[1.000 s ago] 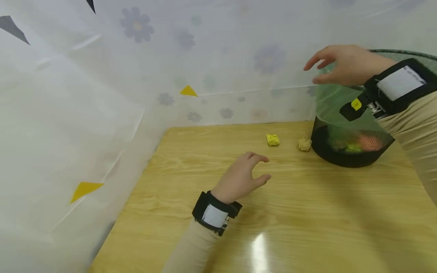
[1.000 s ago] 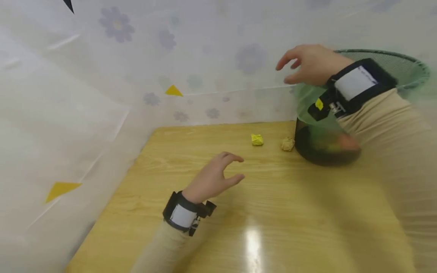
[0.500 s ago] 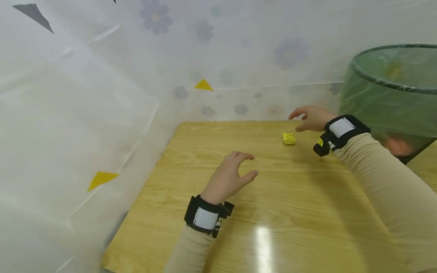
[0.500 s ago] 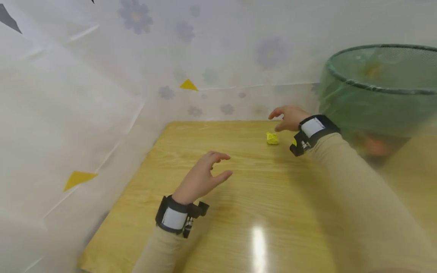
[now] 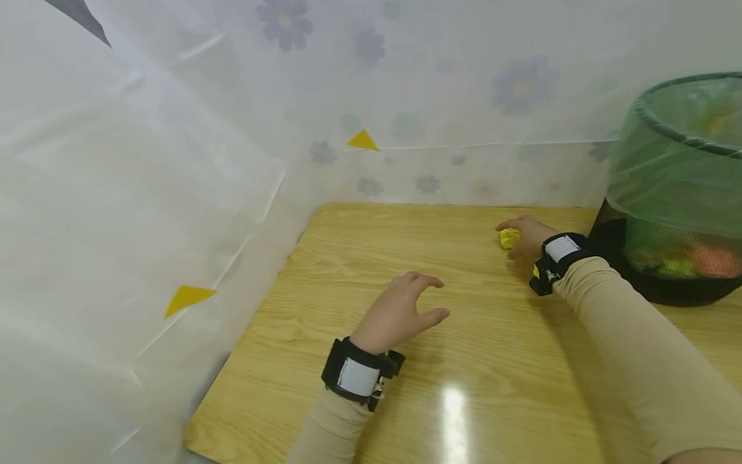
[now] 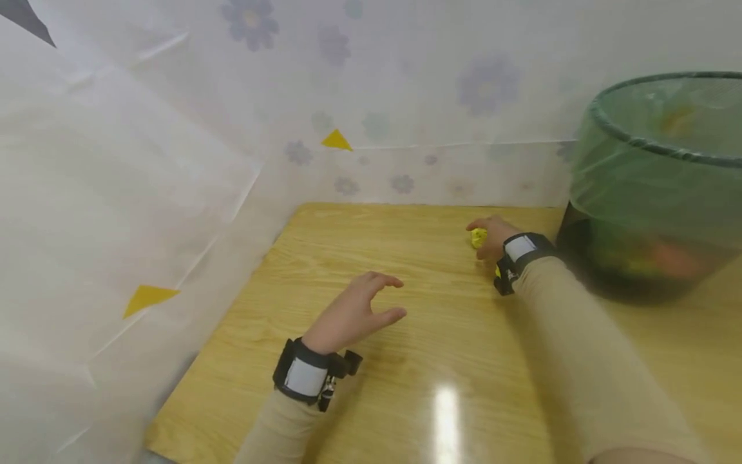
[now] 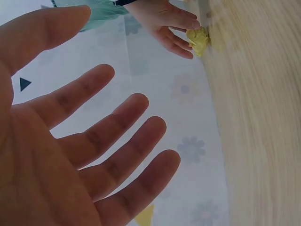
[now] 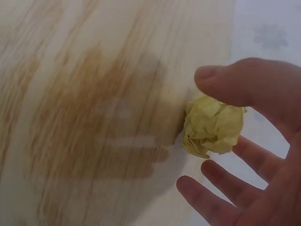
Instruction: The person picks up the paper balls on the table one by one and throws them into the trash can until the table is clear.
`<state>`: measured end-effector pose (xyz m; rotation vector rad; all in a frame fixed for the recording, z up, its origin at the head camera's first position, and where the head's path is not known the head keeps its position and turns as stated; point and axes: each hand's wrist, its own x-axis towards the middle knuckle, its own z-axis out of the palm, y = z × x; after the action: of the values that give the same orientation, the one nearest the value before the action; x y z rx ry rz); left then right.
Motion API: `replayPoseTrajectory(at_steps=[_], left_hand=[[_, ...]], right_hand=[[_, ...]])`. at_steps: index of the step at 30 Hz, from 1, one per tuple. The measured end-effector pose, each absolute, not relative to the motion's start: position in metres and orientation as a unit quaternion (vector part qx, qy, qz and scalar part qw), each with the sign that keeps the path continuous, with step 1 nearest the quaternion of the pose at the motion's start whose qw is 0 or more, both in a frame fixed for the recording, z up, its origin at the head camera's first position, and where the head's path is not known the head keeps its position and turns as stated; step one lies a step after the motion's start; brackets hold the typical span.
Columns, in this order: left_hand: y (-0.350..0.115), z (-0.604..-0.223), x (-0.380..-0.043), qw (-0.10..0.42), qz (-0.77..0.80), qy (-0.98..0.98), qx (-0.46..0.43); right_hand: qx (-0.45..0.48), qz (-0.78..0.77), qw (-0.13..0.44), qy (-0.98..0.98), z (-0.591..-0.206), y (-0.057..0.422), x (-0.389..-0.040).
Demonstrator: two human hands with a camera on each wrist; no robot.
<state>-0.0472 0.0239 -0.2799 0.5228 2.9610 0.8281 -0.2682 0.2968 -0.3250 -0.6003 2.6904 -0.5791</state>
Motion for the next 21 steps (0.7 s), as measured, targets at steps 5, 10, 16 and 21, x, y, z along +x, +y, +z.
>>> replayPoseTrajectory(at_steps=[5, 10, 16, 21], left_hand=[[0.025, -0.282, -0.046, 0.009, 0.264, 0.950, 0.165], [0.025, -0.284, -0.045, 0.007, 0.267, 0.949, 0.167], [0.025, -0.284, -0.044, 0.004, 0.269, 0.949, 0.166], [0.025, -0.283, -0.045, 0.003, 0.266, 0.949, 0.169]], right_hand=[[-0.210, -0.203, 0.154, 0.944, -0.330, 0.298, -0.269], [-0.218, -0.186, 0.137, 0.948, -0.331, 0.298, -0.266], [-0.197, -0.189, 0.132, 0.953, -0.338, 0.298, -0.265], [-0.185, -0.194, 0.125, 0.955, -0.340, 0.299, -0.263]])
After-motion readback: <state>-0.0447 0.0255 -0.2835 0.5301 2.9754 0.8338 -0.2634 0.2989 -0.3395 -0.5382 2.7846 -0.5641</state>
